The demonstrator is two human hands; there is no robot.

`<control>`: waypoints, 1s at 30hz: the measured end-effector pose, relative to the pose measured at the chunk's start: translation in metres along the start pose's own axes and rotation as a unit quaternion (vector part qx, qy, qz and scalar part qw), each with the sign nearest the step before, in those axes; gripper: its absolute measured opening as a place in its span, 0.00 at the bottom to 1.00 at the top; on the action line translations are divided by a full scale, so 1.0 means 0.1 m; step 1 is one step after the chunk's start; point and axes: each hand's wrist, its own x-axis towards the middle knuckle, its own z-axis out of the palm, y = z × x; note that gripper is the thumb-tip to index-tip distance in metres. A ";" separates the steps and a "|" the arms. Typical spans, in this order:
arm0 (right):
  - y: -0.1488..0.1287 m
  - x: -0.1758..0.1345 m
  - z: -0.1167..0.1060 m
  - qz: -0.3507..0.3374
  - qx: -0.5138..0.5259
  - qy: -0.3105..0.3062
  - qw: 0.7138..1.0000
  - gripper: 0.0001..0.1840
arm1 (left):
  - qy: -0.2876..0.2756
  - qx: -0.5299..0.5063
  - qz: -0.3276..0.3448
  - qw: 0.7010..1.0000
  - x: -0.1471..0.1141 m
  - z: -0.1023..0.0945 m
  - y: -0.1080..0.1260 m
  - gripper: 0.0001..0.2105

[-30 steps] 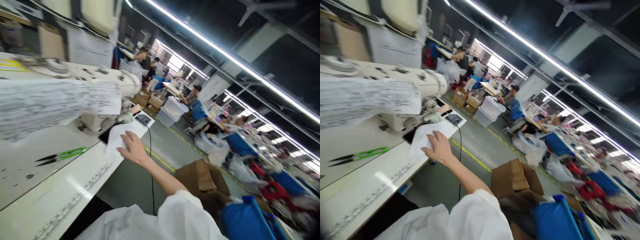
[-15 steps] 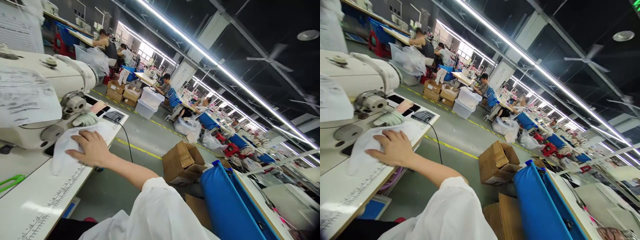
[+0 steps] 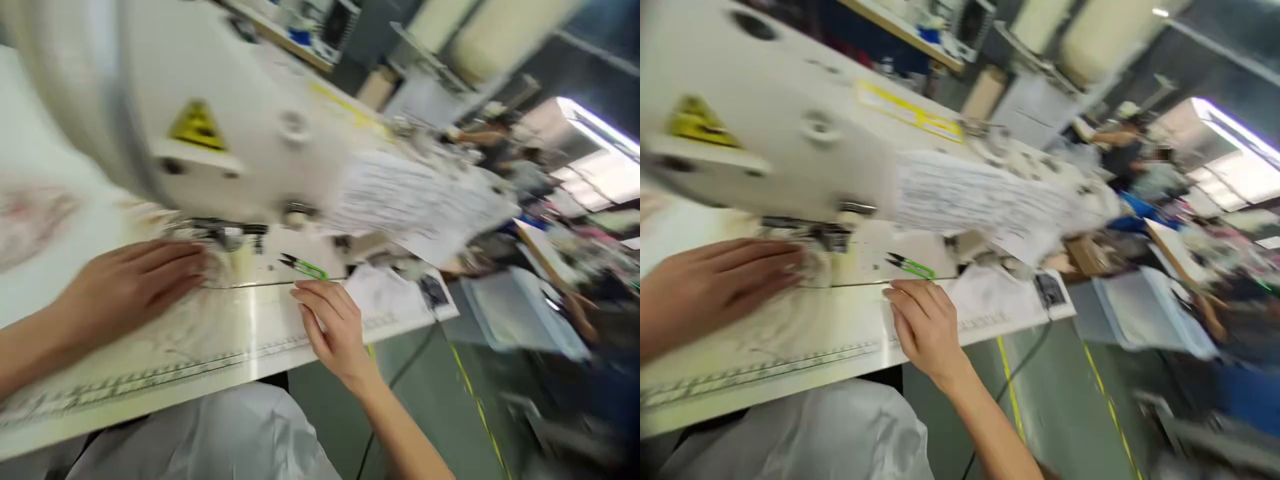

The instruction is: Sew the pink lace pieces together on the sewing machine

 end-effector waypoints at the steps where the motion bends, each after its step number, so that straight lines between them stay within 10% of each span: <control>1: -0.03 0.17 0.13 -0.038 0.017 -0.034 0.999 0.18 | 0.001 0.038 0.006 0.999 -0.04 0.00 -0.01 0.15; 10: 0.09 0.87 0.96 -0.152 -0.088 -0.189 0.966 0.23 | -0.053 0.071 0.011 0.996 -0.01 0.07 0.02 0.21; 30: 0.25 0.74 0.99 -0.151 -0.159 -0.159 0.963 0.24 | -0.066 0.070 -0.026 0.995 0.00 0.15 -0.02 0.24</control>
